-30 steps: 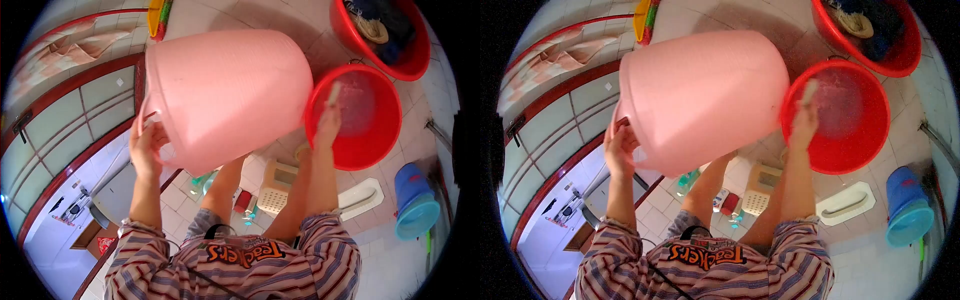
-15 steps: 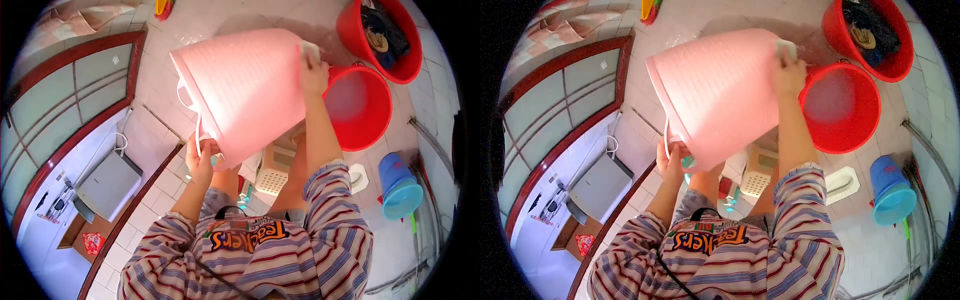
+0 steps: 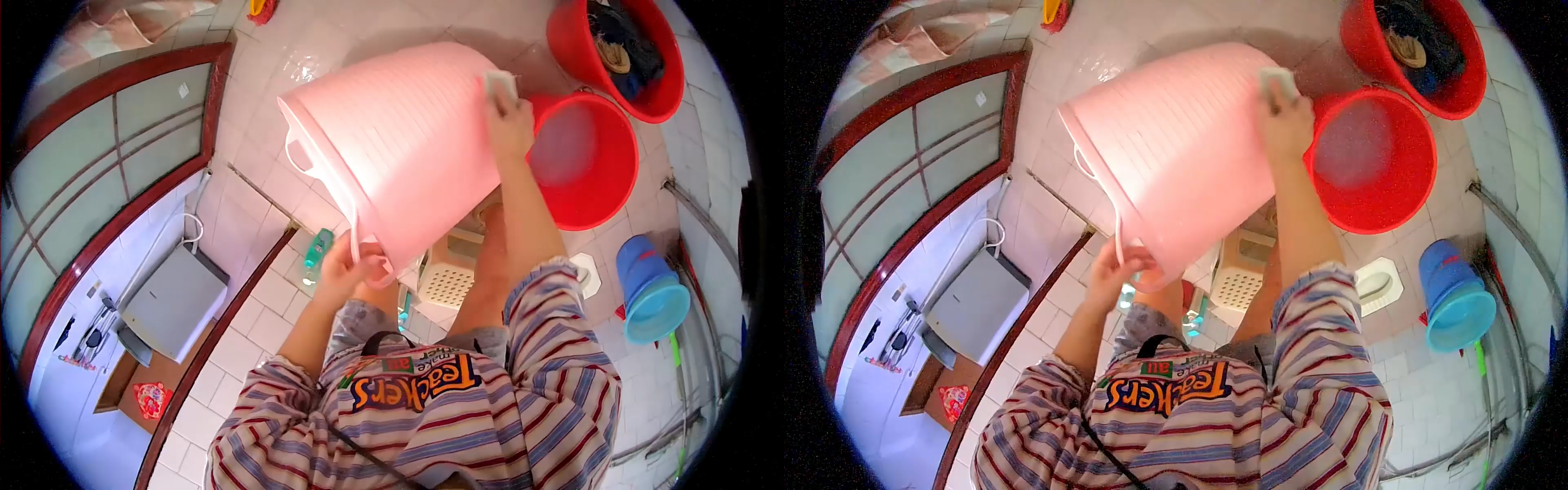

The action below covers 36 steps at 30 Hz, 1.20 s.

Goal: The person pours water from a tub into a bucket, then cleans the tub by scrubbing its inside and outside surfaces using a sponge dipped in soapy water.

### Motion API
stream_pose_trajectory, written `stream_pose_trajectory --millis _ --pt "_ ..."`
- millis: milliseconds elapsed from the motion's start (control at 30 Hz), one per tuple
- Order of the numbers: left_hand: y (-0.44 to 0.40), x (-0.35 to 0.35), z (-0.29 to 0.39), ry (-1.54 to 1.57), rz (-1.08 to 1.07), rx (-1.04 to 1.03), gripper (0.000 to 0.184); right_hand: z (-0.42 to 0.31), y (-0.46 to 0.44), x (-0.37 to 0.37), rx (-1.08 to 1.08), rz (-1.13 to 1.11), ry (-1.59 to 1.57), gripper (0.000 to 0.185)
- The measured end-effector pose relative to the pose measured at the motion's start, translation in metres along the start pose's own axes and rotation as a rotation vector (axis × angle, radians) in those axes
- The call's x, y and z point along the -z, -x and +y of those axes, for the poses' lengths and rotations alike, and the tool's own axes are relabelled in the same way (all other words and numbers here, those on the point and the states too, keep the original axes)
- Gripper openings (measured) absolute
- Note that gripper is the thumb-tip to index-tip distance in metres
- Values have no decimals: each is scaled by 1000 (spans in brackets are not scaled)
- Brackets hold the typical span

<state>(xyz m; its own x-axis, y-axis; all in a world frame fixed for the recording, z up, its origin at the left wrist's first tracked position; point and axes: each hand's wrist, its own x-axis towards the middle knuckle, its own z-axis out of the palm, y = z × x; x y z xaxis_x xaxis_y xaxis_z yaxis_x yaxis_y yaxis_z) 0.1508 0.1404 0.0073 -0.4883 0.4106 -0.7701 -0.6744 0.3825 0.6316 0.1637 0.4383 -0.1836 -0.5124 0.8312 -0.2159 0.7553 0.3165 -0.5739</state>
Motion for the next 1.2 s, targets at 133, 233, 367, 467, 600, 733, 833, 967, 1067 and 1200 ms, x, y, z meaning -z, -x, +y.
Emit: stream_pose_trajectory --millis 133,233,367,467,600,733,833,967,1067,1200 --pt "-49 -12 51 184 129 -156 51 -38 82 9 255 -209 -187 42" --pt "-51 -3 24 22 114 150 57 -119 133 50 596 -348 -460 40" --pt "-42 -18 5 140 87 64 60 -79 89 11 490 -263 -348 40" --pt "-44 -16 -2 15 85 41 55 0 -6 2 119 -221 41 38" --pt "-48 -17 2 39 72 54 56 -31 16 7 52 -332 -9 38" --pt "-45 -6 -13 -146 45 1 56 -121 128 43 486 -360 -405 35" --pt "-35 -5 -16 -38 25 35 59 -93 108 27 518 -380 -394 35" --pt "-39 -3 -22 -24 37 106 56 7 -13 -8 -25 -250 20 40" --pt "-42 -4 -20 -26 -64 127 50 24 -40 -21 -90 -132 124 40" --pt "-35 -10 -16 -4 -17 104 47 -70 68 13 282 -340 -265 35"
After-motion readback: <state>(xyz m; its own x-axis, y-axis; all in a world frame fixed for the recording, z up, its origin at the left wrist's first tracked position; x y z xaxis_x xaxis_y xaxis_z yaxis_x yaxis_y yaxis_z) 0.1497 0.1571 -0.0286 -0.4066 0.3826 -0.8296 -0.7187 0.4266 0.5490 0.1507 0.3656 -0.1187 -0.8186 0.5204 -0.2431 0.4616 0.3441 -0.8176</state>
